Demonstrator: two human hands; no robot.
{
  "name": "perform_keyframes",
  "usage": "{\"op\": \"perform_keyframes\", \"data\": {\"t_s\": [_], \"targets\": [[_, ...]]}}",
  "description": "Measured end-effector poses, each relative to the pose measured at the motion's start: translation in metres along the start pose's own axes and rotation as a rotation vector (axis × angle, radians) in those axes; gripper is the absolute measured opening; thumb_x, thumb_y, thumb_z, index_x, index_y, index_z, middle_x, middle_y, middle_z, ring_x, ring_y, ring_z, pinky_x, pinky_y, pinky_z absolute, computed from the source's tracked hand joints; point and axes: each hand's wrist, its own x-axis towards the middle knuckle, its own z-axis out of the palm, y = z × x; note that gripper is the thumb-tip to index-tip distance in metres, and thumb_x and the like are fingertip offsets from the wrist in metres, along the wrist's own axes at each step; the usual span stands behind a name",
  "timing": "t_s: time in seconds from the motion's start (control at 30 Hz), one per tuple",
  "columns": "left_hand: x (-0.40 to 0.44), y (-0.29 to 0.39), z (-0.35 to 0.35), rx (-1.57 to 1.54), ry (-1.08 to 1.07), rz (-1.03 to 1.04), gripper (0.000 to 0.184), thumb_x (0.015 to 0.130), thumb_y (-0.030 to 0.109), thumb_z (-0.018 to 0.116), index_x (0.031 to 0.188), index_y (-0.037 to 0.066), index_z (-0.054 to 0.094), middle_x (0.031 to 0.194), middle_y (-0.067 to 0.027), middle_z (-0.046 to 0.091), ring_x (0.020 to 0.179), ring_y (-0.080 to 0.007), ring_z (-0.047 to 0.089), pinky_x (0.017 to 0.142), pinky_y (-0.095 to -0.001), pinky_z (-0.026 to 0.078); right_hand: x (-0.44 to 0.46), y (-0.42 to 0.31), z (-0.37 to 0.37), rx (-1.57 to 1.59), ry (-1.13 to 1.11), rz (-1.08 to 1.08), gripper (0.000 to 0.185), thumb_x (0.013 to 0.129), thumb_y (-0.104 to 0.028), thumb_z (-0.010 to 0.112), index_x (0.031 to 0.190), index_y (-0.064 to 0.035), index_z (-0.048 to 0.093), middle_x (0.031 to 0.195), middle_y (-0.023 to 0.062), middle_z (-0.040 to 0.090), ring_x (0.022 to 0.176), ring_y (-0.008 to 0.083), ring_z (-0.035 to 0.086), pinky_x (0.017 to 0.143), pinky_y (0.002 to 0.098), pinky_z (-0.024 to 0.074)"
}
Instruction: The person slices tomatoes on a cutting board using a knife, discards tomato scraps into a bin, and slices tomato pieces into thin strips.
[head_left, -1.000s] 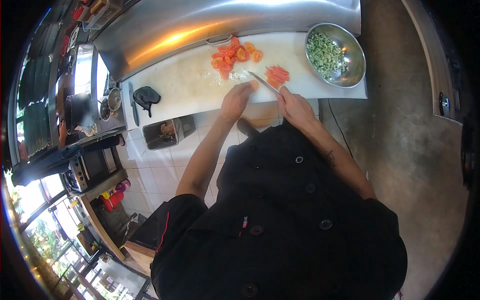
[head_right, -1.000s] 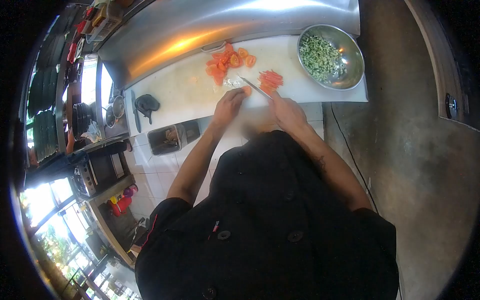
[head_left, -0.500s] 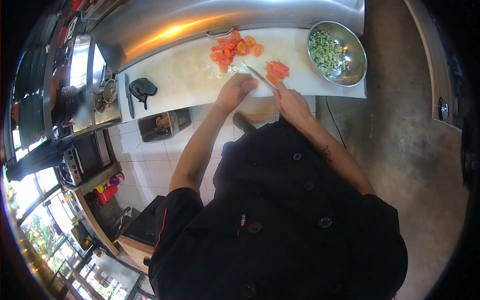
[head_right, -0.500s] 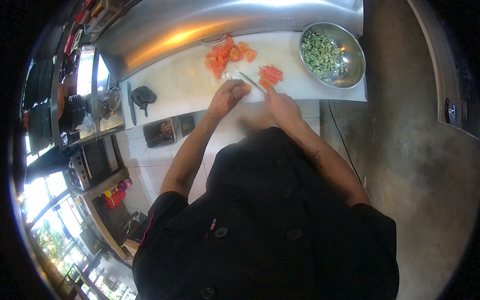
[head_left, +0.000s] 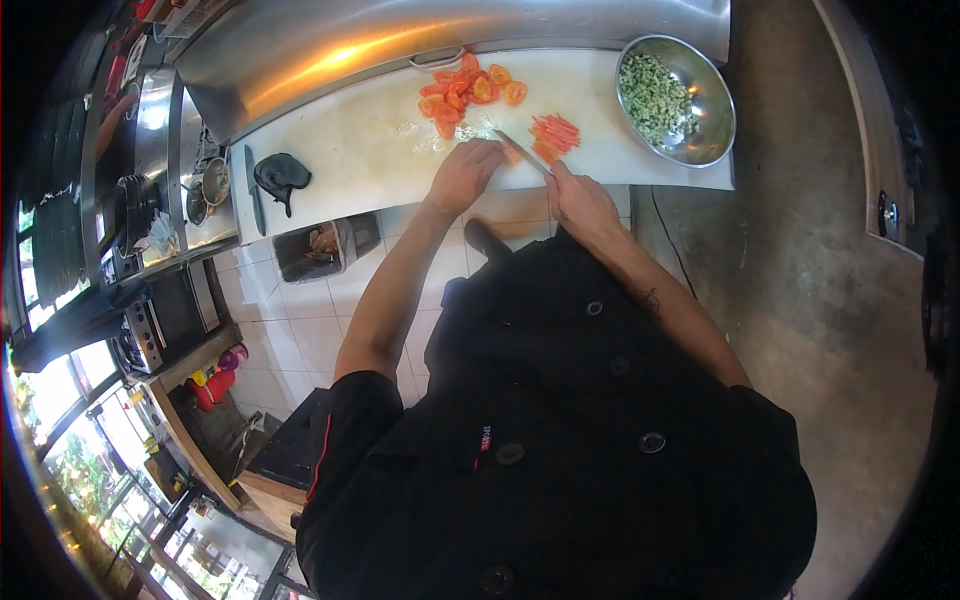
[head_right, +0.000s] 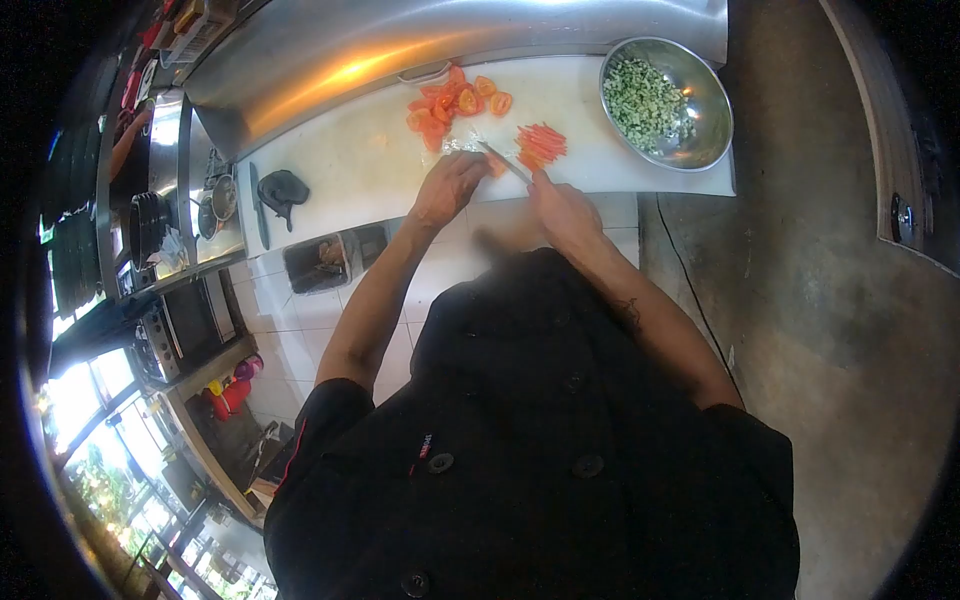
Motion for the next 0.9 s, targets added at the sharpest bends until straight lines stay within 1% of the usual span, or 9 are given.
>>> {"op": "perform_keyframes", "data": {"t_s": [0.03, 0.17, 0.23, 0.33, 0.47, 0.53, 0.67, 0.73, 0.9], "targets": [[-0.001, -0.002, 0.003, -0.010, -0.002, -0.013, 0.032, 0.091, 0.006, 0.065, 0.123, 0.008, 0.072, 0.134, -0.0089, 0.071, 0.128, -0.0306, 0.067, 0.115, -0.0483, 0.050, 0.001, 0.000, 0.000, 0.002, -0.005, -0.009, 0.022, 0.113, -0.026, 0.053, 0.116, -0.0046, 0.057, 0.083, 0.0280, 0.071, 0.082, 0.0532, 0.068, 0.075, 0.0663, 0.0500], [-0.003, -0.003, 0.007, -0.049, 0.051, -0.014, 0.031, 0.092, 0.006, 0.063, 0.122, 0.008, 0.072, 0.136, -0.0087, 0.071, 0.127, -0.0308, 0.067, 0.113, -0.0459, 0.052, 0.001, -0.012, -0.009, -0.038, -0.037, -0.005, 0.021, 0.113, -0.025, 0.053, 0.115, -0.0044, 0.056, 0.082, 0.0286, 0.070, 0.081, 0.0539, 0.068, 0.075, 0.0667, 0.0499], [-0.001, -0.004, 0.003, -0.079, 0.035, 0.018, 0.028, 0.093, 0.006, 0.063, 0.120, 0.008, 0.072, 0.134, -0.0096, 0.071, 0.126, -0.0315, 0.067, 0.111, -0.0438, 0.053, 0.000, -0.023, -0.020, -0.039, -0.178, 0.152, 0.028, 0.114, -0.028, 0.044, 0.121, -0.0031, 0.054, 0.103, 0.0302, 0.074, 0.105, 0.0540, 0.069, 0.089, 0.0667, 0.0496], [0.003, -0.001, -0.001, -0.020, 0.026, 0.059, 0.027, 0.092, 0.007, 0.063, 0.118, 0.007, 0.071, 0.131, -0.0105, 0.071, 0.125, -0.0320, 0.068, 0.108, -0.0425, 0.054, 0.001, -0.026, -0.020, -0.043, -0.185, 0.163, 0.028, 0.114, -0.027, 0.043, 0.122, -0.0026, 0.054, 0.105, 0.0303, 0.075, 0.103, 0.0548, 0.070, 0.089, 0.0664, 0.0504], [0.008, 0.002, -0.006, 0.032, 0.026, 0.083, 0.025, 0.093, 0.008, 0.063, 0.116, 0.006, 0.071, 0.129, -0.0107, 0.070, 0.124, -0.0317, 0.067, 0.107, -0.0425, 0.054, 0.001, -0.025, -0.015, -0.065, -0.171, 0.126, 0.026, 0.113, -0.025, 0.044, 0.121, -0.0023, 0.053, 0.103, 0.0314, 0.075, 0.100, 0.0554, 0.071, 0.088, 0.0669, 0.0512], [0.009, 0.002, -0.009, 0.057, -0.039, 0.070, 0.023, 0.092, 0.006, 0.072, 0.115, 0.005, 0.072, 0.133, -0.0109, 0.071, 0.126, -0.0329, 0.068, 0.108, -0.0426, 0.055, 0.002, -0.027, -0.016, -0.104, -0.199, 0.155, 0.024, 0.111, -0.022, 0.045, 0.121, -0.0015, 0.052, 0.102, 0.0330, 0.074, 0.101, 0.0558, 0.072, 0.088, 0.0674, 0.0516], [0.009, 0.002, -0.010, 0.066, -0.017, 0.102, 0.024, 0.094, 0.008, 0.070, 0.117, 0.005, 0.072, 0.133, -0.0106, 0.071, 0.126, -0.0321, 0.067, 0.107, -0.0426, 0.055, 0.001, -0.024, -0.010, -0.103, -0.196, 0.143, 0.023, 0.109, -0.019, 0.045, 0.122, -0.0005, 0.052, 0.101, 0.0344, 0.073, 0.101, 0.0567, 0.072, 0.088, 0.0674, 0.0524], [0.008, 0.001, -0.009, 0.079, -0.005, 0.147, 0.025, 0.096, 0.009, 0.067, 0.121, 0.005, 0.072, 0.134, -0.0102, 0.071, 0.125, -0.0316, 0.068, 0.106, -0.0425, 0.056, 0.002, -0.023, -0.007, -0.085, -0.213, 0.152, 0.023, 0.109, -0.017, 0.044, 0.122, 0.0010, 0.051, 0.102, 0.0352, 0.073, 0.101, 0.0578, 0.072, 0.090, 0.0674, 0.0525], [0.004, -0.001, -0.005, 0.019, -0.025, 0.119, 0.027, 0.097, 0.008, 0.063, 0.123, 0.004, 0.072, 0.136, -0.0104, 0.072, 0.124, -0.0314, 0.069, 0.105, -0.0407, 0.057, 0.003, -0.020, -0.001, -0.084, -0.198, 0.167, 0.023, 0.108, -0.015, 0.044, 0.122, 0.0020, 0.051, 0.100, 0.0362, 0.073, 0.100, 0.0583, 0.072, 0.089, 0.0673, 0.0533]]}}
